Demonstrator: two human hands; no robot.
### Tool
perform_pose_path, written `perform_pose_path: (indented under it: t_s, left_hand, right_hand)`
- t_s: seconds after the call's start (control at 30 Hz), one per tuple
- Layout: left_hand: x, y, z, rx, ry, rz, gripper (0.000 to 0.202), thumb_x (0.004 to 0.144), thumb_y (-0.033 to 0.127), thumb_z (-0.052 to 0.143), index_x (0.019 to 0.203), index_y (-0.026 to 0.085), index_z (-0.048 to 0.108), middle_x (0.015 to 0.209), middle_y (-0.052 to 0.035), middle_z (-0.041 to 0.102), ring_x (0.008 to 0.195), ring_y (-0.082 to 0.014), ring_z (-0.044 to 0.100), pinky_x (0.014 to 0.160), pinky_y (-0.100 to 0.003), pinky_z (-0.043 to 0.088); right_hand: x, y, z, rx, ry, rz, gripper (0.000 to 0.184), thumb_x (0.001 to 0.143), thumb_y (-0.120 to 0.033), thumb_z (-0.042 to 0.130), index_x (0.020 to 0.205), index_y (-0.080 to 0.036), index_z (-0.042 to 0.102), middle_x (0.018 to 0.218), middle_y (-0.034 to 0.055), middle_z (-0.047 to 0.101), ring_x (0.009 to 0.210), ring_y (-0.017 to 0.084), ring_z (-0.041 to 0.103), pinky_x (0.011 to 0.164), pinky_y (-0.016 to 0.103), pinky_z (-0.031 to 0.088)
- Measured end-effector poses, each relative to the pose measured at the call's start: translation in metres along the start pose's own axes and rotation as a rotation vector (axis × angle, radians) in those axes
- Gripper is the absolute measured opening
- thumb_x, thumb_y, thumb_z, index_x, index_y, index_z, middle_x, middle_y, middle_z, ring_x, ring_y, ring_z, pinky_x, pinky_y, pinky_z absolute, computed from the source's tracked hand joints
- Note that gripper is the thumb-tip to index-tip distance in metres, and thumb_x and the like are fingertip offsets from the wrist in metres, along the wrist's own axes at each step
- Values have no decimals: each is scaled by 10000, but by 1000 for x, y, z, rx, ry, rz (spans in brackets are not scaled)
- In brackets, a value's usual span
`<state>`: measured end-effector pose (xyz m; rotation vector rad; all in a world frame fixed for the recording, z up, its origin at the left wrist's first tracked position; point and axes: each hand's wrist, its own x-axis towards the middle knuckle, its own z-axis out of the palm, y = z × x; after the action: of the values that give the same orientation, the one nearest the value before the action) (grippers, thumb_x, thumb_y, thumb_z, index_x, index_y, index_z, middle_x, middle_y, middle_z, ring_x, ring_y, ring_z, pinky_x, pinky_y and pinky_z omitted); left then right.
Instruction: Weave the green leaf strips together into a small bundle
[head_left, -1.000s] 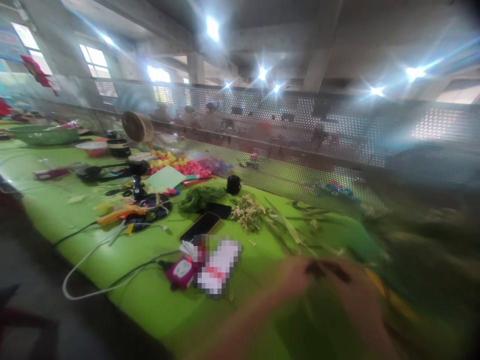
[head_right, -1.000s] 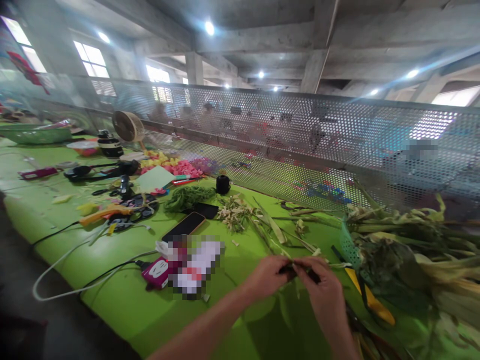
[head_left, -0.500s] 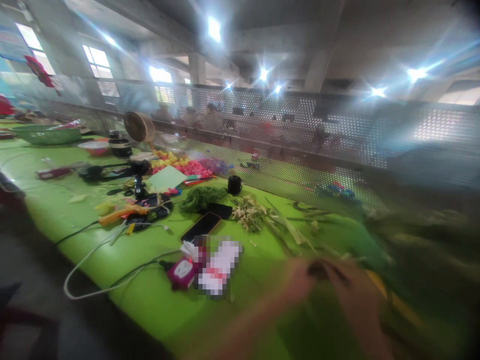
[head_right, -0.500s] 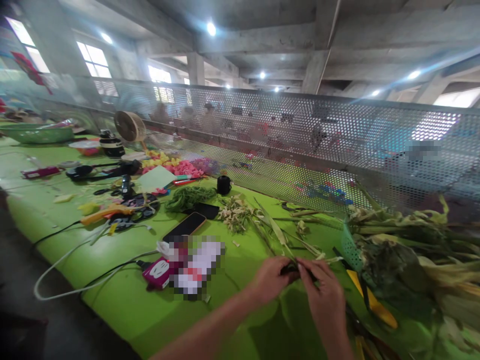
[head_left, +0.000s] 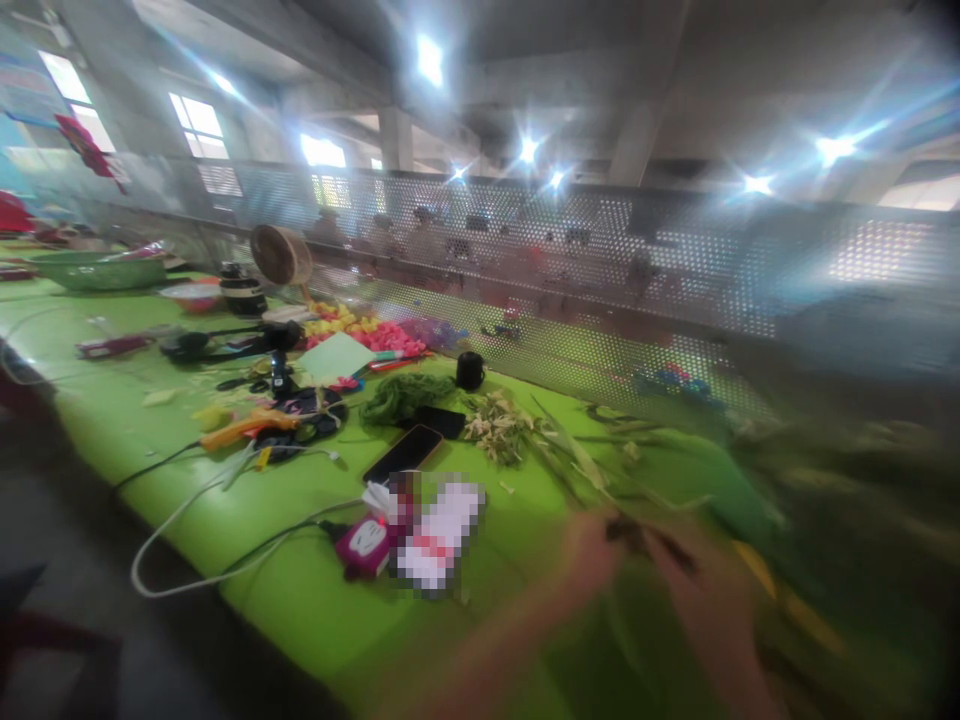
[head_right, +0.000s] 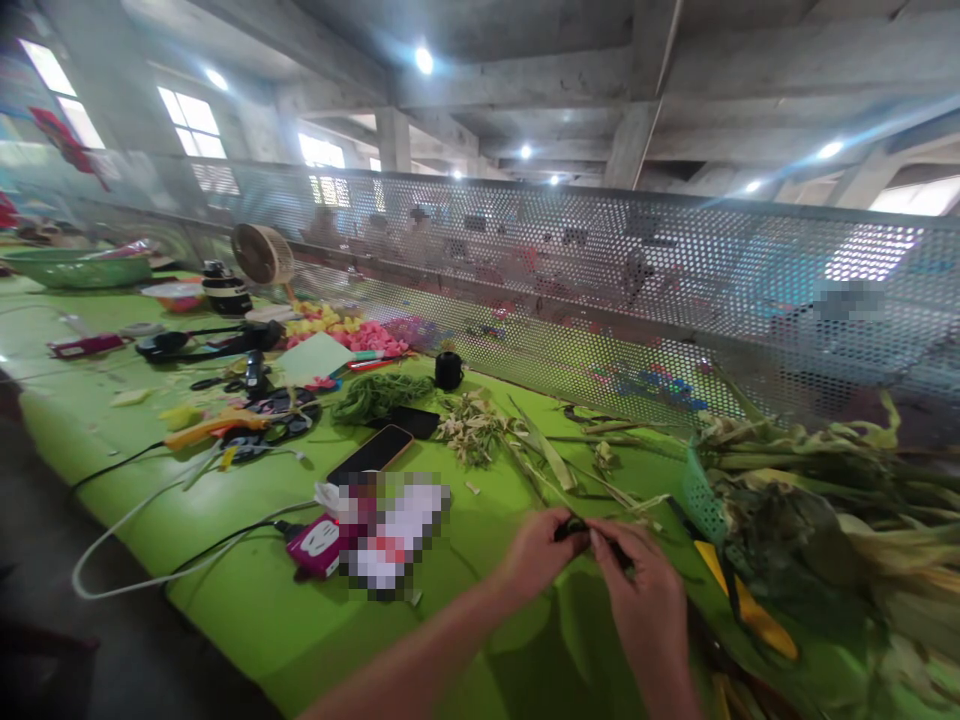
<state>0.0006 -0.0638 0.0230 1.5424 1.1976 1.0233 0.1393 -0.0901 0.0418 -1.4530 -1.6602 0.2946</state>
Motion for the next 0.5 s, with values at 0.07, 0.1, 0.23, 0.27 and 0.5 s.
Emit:
perform_pose_path:
  t_s: [0.07, 0.1, 0.23, 0.27, 0.5]
  left_hand:
    - [3, -1, 0, -41, 16, -45, 172, 761, 225, 571, 835, 138, 699, 752, -22, 657, 672, -137, 535, 636, -233, 416]
    - [4, -2, 0, -52, 25, -54, 169, 762, 229, 568, 820, 135, 696, 737, -19, 649, 670, -137, 531, 631, -232, 411]
    - [7, -5, 0, -92, 51, -30, 165, 767, 234, 555, 773, 130, 683, 680, -5, 607, 646, -126, 502, 613, -225, 390]
    - [7, -6, 0, -96, 61, -25, 165, 764, 237, 555, 761, 129, 680, 668, -3, 596, 639, -123, 492, 609, -225, 386]
    - [7, -10, -2, -173, 73, -37, 199, 748, 273, 552, 792, 127, 680, 701, -16, 601, 657, -132, 500, 639, -239, 421]
  right_hand:
    - [0, 2, 1, -10, -27, -17, 276, 789, -408, 549, 877, -231, 742, 877, 50, 742, 802, 222, 661, 769, 341, 513]
    - [0, 3, 2, -13, -38, -19, 277, 796, -404, 542, 888, -236, 742, 886, 49, 741, 810, 221, 660, 776, 344, 512]
    - [1, 0, 2, 29, -36, -29, 271, 788, -392, 541, 877, -232, 741, 911, 52, 734, 867, 216, 653, 802, 332, 507]
    - [1, -2, 2, 44, -29, -21, 264, 781, -387, 546, 869, -231, 739, 913, 51, 733, 876, 214, 651, 804, 326, 507]
    - [0, -12, 5, 269, 14, 271, 189, 686, -391, 630, 700, -207, 670, 668, 29, 699, 627, 199, 645, 582, 284, 522]
